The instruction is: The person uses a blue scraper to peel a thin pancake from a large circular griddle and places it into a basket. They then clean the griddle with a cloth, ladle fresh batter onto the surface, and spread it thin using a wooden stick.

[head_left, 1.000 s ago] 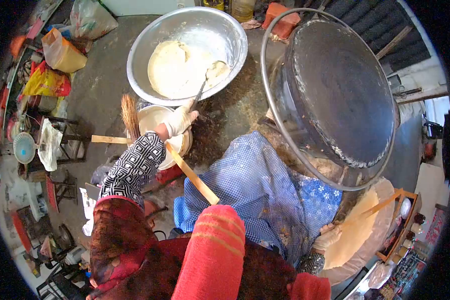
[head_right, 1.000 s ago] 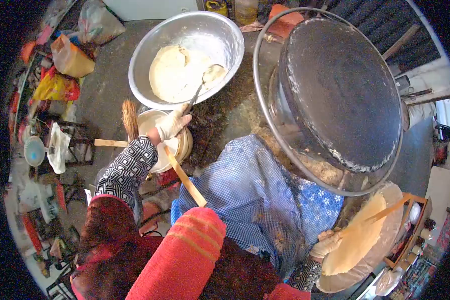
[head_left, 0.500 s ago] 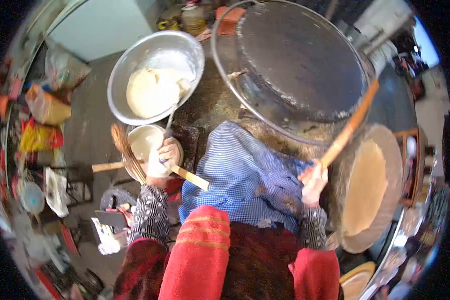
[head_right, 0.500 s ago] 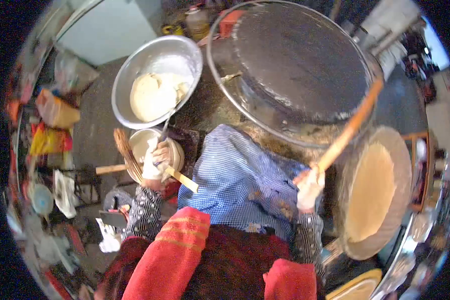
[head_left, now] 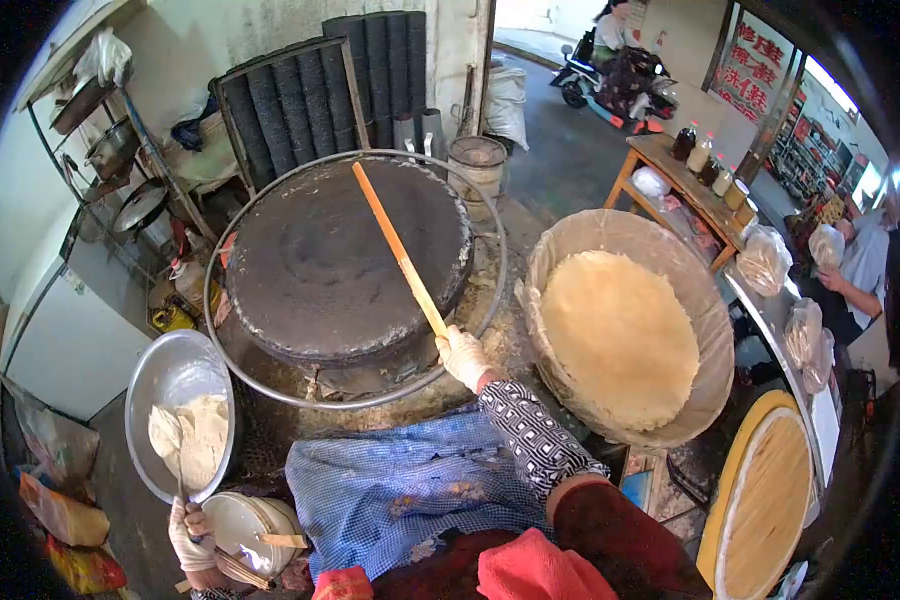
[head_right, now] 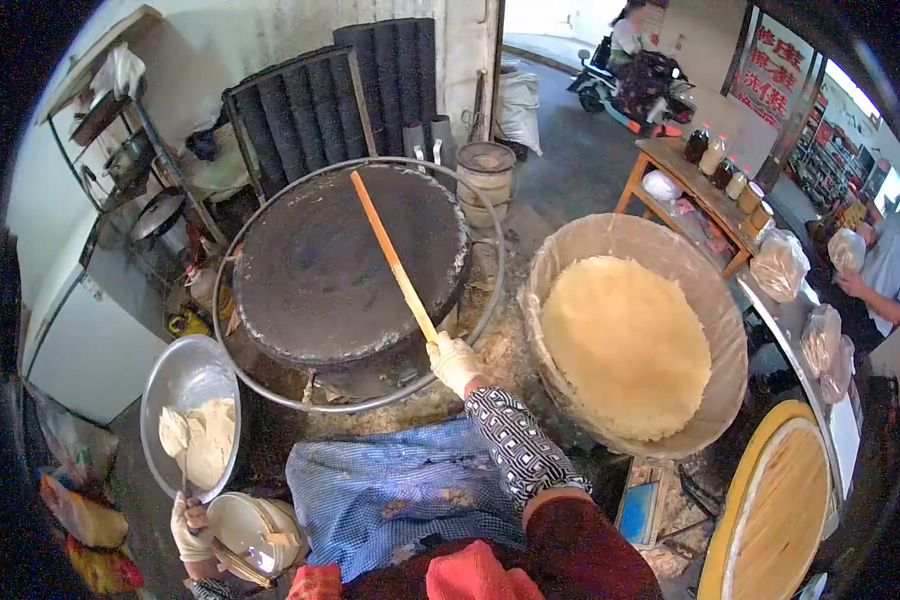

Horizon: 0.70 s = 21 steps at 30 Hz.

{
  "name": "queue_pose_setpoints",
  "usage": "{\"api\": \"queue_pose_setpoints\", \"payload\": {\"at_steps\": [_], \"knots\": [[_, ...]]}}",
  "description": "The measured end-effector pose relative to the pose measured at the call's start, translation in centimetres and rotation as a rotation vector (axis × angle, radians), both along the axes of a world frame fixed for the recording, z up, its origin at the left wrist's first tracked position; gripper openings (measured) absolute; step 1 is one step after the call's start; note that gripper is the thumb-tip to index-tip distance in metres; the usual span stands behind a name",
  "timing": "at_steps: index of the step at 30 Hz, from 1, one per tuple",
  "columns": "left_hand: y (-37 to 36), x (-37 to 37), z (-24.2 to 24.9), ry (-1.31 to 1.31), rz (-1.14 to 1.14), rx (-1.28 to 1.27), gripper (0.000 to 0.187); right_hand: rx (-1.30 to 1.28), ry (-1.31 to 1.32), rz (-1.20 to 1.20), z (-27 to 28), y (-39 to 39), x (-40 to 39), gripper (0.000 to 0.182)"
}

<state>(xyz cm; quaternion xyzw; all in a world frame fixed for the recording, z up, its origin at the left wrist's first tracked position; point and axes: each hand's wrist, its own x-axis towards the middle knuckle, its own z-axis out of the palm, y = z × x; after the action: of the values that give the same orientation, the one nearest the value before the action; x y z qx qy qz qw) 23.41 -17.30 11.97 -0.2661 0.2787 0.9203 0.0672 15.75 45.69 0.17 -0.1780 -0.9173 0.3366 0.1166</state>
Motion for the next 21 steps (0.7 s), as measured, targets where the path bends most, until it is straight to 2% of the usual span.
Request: {"api": "queue_pose_setpoints", "payload": {"at_steps": [1, 3, 5, 7, 8, 9, 11, 13, 14, 15, 16, 17, 18, 19, 20, 21], "knots": [[3.0, -0.3, 2.8, 0.01, 0.005, -0.066, 0.019, -0.001, -0.001, -0.002, -0.4, 0.6, -0.1, 0.025], [7.4, -0.8, 6.7, 0.031, -0.029, -0.108, 0.019, -0.173, 0.055, -0.029, -0.9, 0.9, -0.4, 0.026], [10.7, -1.6, 9.5, 0.109, -0.191, -0.139, 0.019, -0.455, 0.142, -0.079, -0.4, 0.4, -0.3, 0.027], [14.0, -2.4, 10.5, 0.181, -0.254, -0.406, 0.024, -0.289, 0.057, -0.09, 0.5, -0.1, -0.1, 0.028], [15.8, -2.7, 10.7, 0.271, -0.341, -0.424, 0.028, -0.165, 0.15, -0.06, -1.0, 0.2, -0.3, 0.029], [17.5, -2.7, 10.8, 0.343, -0.423, -0.448, 0.032, -0.267, 0.185, -0.064, -1.5, 0.0, -0.4, 0.028], [22.7, -2.5, 11.9, 0.26, -0.449, -0.669, 0.045, -0.48, 0.185, -0.062, 2.6, -1.5, 1.3, 0.025], [26.1, -3.2, 10.5, 0.437, -0.588, -0.768, 0.055, -0.601, 0.255, -0.062, 2.5, -2.1, 1.6, 0.023], [26.6, -4.2, 8.6, 0.54, -0.639, -0.896, 0.058, -0.695, 0.201, -0.114, 2.7, -2.3, 1.6, 0.023], [27.3, -5.3, 5.8, 0.582, -0.613, -0.985, 0.06, -0.829, 0.289, -0.166, 1.6, -2.7, 1.0, 0.025], [27.8, -5.8, 5.2, 0.659, -0.697, -1.048, 0.063, -0.914, 0.305, -0.189, 1.9, -3.1, 0.9, 0.026], [28.1, -7.2, 2.3, 0.94, -0.646, -1.315, 0.066, -0.997, 0.323, -0.213, 2.2, -3.5, 0.9, 0.026], [28.3, -8.6, -0.7, 1.193, -0.495, -1.594, 0.069, -0.994, 0.319, -0.211, 2.2, -3.8, 0.8, 0.026], [28.6, -9.0, -1.5, 1.232, -0.505, -1.724, 0.072, -1.009, 0.306, -0.228, 2.1, -4.0, 0.8, 0.025], [28.7, -9.6, -2.2, 1.227, -0.505, -1.725, 0.072, -1.027, 0.291, -0.245, 2.0, -4.3, 0.8, 0.024], [28.5, -10.0, -2.7, 1.22, -0.594, -1.916, 0.073, -1.025, 0.285, -0.242, 1.9, -4.6, 1.0, 0.024]]}}
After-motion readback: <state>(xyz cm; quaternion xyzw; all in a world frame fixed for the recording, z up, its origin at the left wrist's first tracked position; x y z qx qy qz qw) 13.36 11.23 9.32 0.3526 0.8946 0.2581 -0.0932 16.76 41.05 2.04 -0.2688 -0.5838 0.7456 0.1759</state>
